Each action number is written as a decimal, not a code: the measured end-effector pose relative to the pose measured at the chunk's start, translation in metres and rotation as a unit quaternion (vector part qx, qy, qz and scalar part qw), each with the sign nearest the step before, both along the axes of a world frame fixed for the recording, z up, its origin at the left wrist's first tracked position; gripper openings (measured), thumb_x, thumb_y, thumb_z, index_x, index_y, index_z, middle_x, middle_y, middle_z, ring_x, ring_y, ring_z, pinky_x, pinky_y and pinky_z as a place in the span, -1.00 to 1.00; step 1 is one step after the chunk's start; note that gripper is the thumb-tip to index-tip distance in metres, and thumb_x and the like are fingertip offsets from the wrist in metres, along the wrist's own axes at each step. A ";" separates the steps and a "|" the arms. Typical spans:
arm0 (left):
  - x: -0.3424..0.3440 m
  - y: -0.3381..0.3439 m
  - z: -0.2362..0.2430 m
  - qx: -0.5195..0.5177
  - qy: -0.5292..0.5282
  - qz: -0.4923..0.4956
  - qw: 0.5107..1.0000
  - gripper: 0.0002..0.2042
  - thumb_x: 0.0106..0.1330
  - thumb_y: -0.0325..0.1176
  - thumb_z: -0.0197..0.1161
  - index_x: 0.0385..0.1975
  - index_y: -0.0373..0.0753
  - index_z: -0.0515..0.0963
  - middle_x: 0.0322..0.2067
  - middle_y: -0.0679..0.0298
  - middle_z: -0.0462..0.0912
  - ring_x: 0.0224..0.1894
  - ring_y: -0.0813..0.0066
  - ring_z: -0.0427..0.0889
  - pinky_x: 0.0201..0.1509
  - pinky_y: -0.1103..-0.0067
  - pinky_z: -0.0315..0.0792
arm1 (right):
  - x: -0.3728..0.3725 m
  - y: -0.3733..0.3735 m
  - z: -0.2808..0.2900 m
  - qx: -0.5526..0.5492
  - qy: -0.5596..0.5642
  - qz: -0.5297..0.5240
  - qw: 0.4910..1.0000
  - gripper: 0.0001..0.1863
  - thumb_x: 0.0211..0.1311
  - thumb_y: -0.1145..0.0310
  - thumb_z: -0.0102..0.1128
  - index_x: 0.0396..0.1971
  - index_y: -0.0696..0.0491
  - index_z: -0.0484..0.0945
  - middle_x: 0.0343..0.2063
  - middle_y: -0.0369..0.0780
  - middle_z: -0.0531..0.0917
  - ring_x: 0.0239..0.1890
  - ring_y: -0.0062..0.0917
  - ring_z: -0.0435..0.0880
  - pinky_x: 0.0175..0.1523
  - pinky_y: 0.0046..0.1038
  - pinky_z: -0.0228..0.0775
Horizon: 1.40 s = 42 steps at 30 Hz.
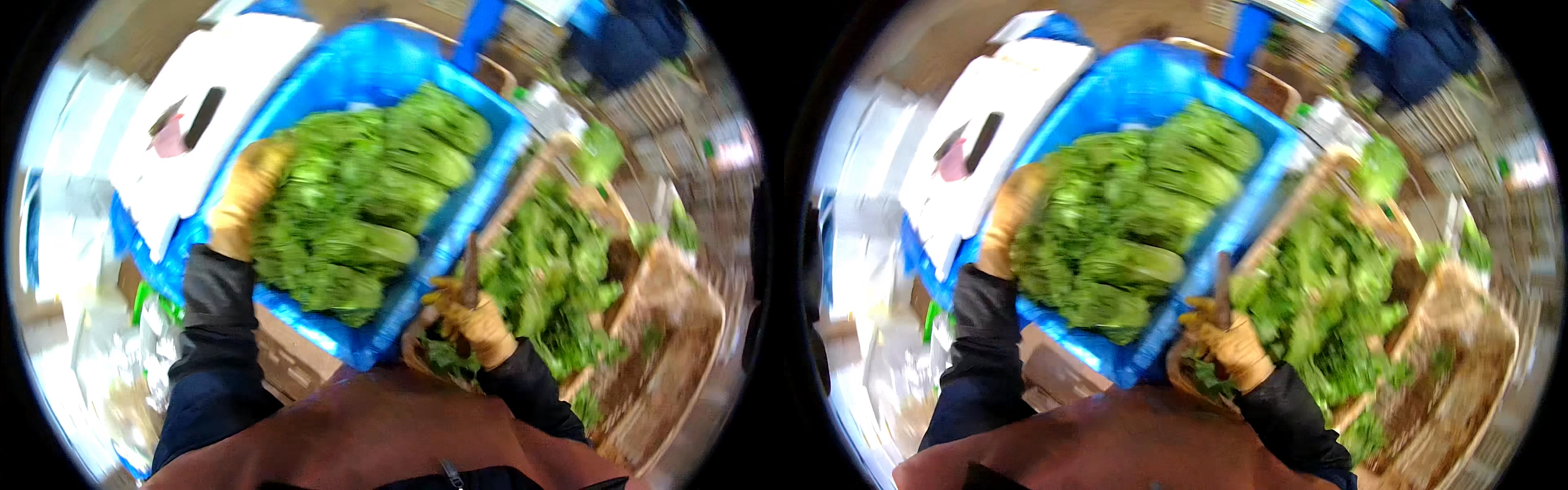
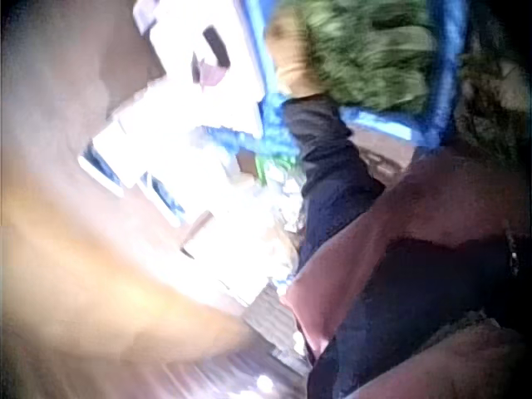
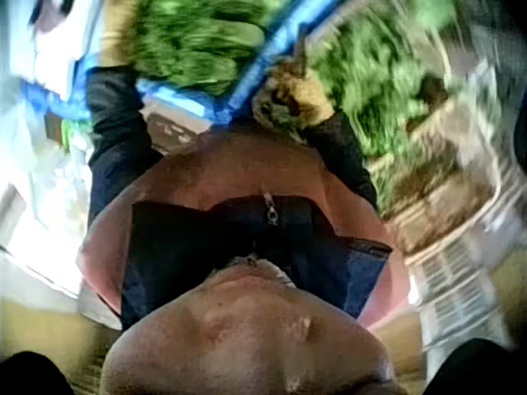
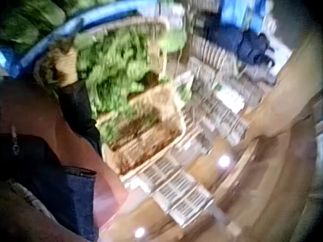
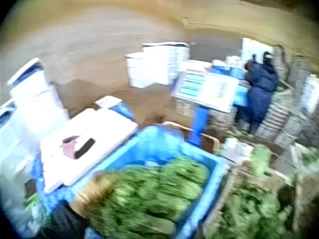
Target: The person repeatedly picks up heads of lettuce from a basket, trims the outer leaves with a knife, and places the trimmed lettuce into a blue bin. The process is continuous and repetitive throughout the clip.
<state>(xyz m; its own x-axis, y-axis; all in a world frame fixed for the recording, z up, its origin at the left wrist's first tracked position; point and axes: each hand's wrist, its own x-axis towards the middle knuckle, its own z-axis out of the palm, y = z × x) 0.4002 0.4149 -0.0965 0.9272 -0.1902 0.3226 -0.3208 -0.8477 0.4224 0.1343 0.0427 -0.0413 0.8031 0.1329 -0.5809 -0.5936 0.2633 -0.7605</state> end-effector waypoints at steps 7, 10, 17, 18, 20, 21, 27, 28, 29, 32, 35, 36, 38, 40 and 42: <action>0.061 -0.023 0.038 0.256 0.121 0.177 0.943 -0.53 0.31 0.09 0.20 -0.04 -0.18 0.67 -0.11 0.14 0.73 -0.04 0.09 0.68 0.02 0.31 0.50 | -0.110 -0.088 0.034 -0.261 -0.103 -0.158 0.947 -0.45 0.21 0.41 0.37 0.22 0.09 0.45 0.14 -0.10 0.58 0.12 -0.36 0.59 0.21 -0.39 0.46; 0.006 -0.053 0.092 0.061 -0.126 0.004 0.990 -0.77 0.37 -0.31 0.22 -0.10 -0.28 0.66 -0.19 0.11 0.73 -0.12 0.21 0.67 0.02 0.41 0.50 | -0.151 -0.160 0.044 -0.640 -0.100 -0.194 0.737 -0.16 0.08 0.41 0.46 0.38 -0.02 0.24 0.31 -0.01 0.41 0.30 -0.18 0.46 0.36 -0.32 0.35; -0.234 -0.322 0.080 -0.175 0.415 -0.354 0.820 -0.25 0.18 -0.24 0.48 0.38 -0.23 0.29 0.34 -0.01 0.37 0.40 0.17 0.30 0.44 0.32 0.20 | -0.144 -0.249 -0.039 -0.707 -0.017 -0.077 0.703 -0.55 0.12 0.46 0.34 0.07 0.00 0.55 0.16 0.02 0.52 0.10 -0.04 0.59 0.15 -0.19 0.50; -0.251 -0.326 0.059 -0.253 0.517 -0.330 0.749 -0.24 0.22 -0.12 0.45 0.39 -0.24 0.28 0.32 -0.01 0.38 0.38 0.14 0.33 0.42 0.29 0.23 | -0.144 -0.259 -0.024 -0.679 -0.076 -0.130 0.719 -0.58 0.10 0.48 0.34 0.02 0.01 0.59 0.07 0.01 0.58 0.08 -0.05 0.60 0.14 -0.20 0.50; -0.268 -0.335 0.048 -0.342 0.678 -0.254 0.599 -0.28 0.36 0.05 0.25 0.39 -0.28 0.25 0.26 0.06 0.45 0.32 0.20 0.41 0.40 0.34 0.27 | -0.154 -0.260 0.009 -0.653 -0.169 -0.189 0.713 -0.60 0.02 0.54 0.33 -0.05 0.03 0.64 -0.02 -0.01 0.65 0.03 -0.10 0.65 0.14 -0.25 0.51; -0.271 -0.338 0.042 -0.374 0.722 -0.229 0.535 -0.31 0.42 0.08 0.15 0.38 -0.30 0.26 0.23 0.12 0.49 0.29 0.26 0.44 0.42 0.36 0.24 | -0.161 -0.243 0.034 -0.688 -0.193 -0.149 0.683 -0.54 -0.01 0.56 0.34 -0.02 0.00 0.64 0.03 -0.01 0.63 0.04 -0.10 0.65 0.16 -0.29 0.50; -0.280 -0.402 0.051 -0.506 0.731 -0.233 0.394 -0.34 0.37 -0.14 0.20 0.40 -0.29 0.20 0.23 0.18 0.47 0.24 0.35 0.49 0.29 0.43 0.41 | -0.210 -0.204 0.044 -0.393 -0.175 -0.006 0.903 -0.45 -0.03 0.63 0.26 0.07 0.05 0.58 0.17 0.00 0.55 0.27 -0.27 0.53 0.16 -0.41 0.50; -0.274 -0.403 0.075 -0.506 0.729 -0.241 0.393 -0.28 0.22 -0.28 0.31 0.40 -0.27 0.21 0.24 0.21 0.45 0.25 0.37 0.46 0.35 0.44 0.33 | -0.209 -0.213 0.053 -0.365 -0.037 -0.036 0.930 -0.47 0.01 0.63 0.23 0.08 0.05 0.57 0.12 -0.01 0.59 0.18 -0.28 0.60 0.11 -0.41 0.54; -0.272 -0.402 0.088 -0.505 0.701 -0.262 0.430 -0.24 0.16 -0.32 0.35 0.40 -0.26 0.21 0.25 0.22 0.44 0.25 0.38 0.45 0.36 0.45 0.31 | -0.206 -0.223 0.061 -0.329 0.101 -0.067 0.937 -0.49 0.05 0.62 0.19 0.09 0.05 0.57 0.08 -0.03 0.63 0.08 -0.29 0.68 0.05 -0.40 0.59; -0.264 -0.381 0.093 -0.450 0.629 -0.323 0.546 -0.06 -0.09 -0.44 0.54 0.41 -0.25 0.21 0.24 0.26 0.43 0.25 0.45 0.39 0.36 0.48 0.26 | -0.161 -0.219 0.096 -0.686 -0.181 0.023 0.704 -0.44 -0.04 0.72 0.11 0.03 0.00 0.61 -0.04 -0.16 0.68 -0.30 -0.40 0.74 -0.24 -0.34 0.58; -0.272 -0.354 0.088 -0.332 0.632 -0.359 0.601 0.00 -0.15 -0.39 0.59 0.42 -0.25 0.20 0.25 0.27 0.42 0.27 0.45 0.36 0.38 0.48 0.23 | -0.131 -0.199 0.122 -0.729 -0.181 0.188 0.633 -0.40 -0.04 0.66 0.09 0.10 -0.02 0.55 0.10 -0.15 0.61 -0.27 -0.32 0.74 -0.21 -0.31 0.61; -0.277 -0.352 0.101 -0.350 0.622 -0.354 0.604 0.01 -0.17 -0.36 0.61 0.41 -0.27 0.22 0.26 0.21 0.42 0.29 0.38 0.36 0.40 0.47 0.21 | -0.129 -0.210 0.110 -0.742 -0.200 0.218 0.602 -0.47 0.02 0.62 0.05 0.07 -0.03 0.56 0.06 -0.16 0.63 -0.28 -0.28 0.73 -0.23 -0.32 0.61; -0.278 -0.343 0.113 -0.321 0.606 -0.332 0.648 0.02 -0.19 -0.35 0.62 0.40 -0.28 0.23 0.27 0.16 0.42 0.31 0.33 0.36 0.41 0.46 0.20 | -0.130 -0.237 0.096 -0.789 -0.122 0.180 0.574 -0.50 0.03 0.63 0.07 0.03 -0.02 0.57 -0.03 -0.18 0.67 -0.30 -0.28 0.74 -0.26 -0.34 0.61; -0.281 -0.331 0.110 -0.318 0.577 -0.293 0.693 0.03 -0.22 -0.31 0.66 0.39 -0.28 0.26 0.28 0.09 0.42 0.32 0.28 0.36 0.42 0.45 0.19 | -0.128 -0.240 0.099 -0.763 -0.107 0.100 0.629 -0.59 0.11 0.61 0.18 0.00 0.02 0.58 -0.24 -0.22 0.71 -0.32 -0.36 0.74 -0.26 -0.38 0.59; -0.283 -0.325 0.103 -0.317 0.545 -0.262 0.731 0.04 -0.25 -0.27 0.68 0.38 -0.28 0.27 0.27 0.05 0.42 0.33 0.26 0.36 0.43 0.44 0.19 | -0.128 -0.220 0.101 -0.520 -0.101 -0.003 0.848 -0.63 0.12 0.46 0.33 -0.03 0.04 0.56 -0.28 -0.18 0.68 -0.34 -0.37 0.72 -0.21 -0.40 0.58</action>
